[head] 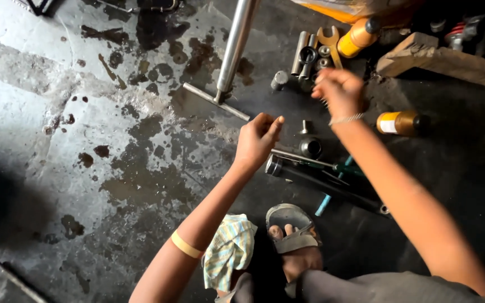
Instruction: The person cleans motorcycle fork and suspension components and organizes a tool chest.
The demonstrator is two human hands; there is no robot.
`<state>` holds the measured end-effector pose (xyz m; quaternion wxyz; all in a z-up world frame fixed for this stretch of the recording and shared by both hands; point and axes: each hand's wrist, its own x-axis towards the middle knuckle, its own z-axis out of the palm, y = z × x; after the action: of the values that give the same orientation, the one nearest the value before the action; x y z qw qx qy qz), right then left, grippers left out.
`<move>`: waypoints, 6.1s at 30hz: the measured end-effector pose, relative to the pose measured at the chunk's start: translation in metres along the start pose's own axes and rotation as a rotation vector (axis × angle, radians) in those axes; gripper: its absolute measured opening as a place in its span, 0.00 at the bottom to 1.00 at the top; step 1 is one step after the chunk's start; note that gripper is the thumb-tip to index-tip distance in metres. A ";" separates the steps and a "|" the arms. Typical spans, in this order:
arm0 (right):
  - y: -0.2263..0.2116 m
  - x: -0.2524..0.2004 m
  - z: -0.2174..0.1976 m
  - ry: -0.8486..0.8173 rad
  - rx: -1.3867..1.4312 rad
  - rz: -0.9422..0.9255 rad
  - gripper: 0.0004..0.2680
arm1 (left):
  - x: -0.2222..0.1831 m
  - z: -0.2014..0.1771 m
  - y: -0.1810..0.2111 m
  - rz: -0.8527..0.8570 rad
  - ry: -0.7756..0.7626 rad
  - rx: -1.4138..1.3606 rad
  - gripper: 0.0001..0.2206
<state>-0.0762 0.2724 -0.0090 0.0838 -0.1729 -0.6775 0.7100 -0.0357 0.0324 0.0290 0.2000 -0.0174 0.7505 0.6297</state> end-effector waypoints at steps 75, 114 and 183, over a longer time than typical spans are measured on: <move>-0.016 -0.106 -0.015 -0.481 -1.378 -0.286 0.19 | -0.038 -0.021 -0.035 0.127 0.042 0.159 0.10; -0.004 0.127 0.029 -0.543 -1.130 -0.914 0.16 | -0.040 -0.055 -0.053 -0.050 0.069 0.169 0.09; 0.010 0.013 0.031 -0.389 -1.481 -0.997 0.16 | 0.020 -0.035 -0.027 0.512 0.173 0.577 0.16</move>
<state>-0.0982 0.2474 -0.0202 0.1327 0.2529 -0.9583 -0.0080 -0.0565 -0.0019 0.0017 -0.0308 0.1742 0.8908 0.4185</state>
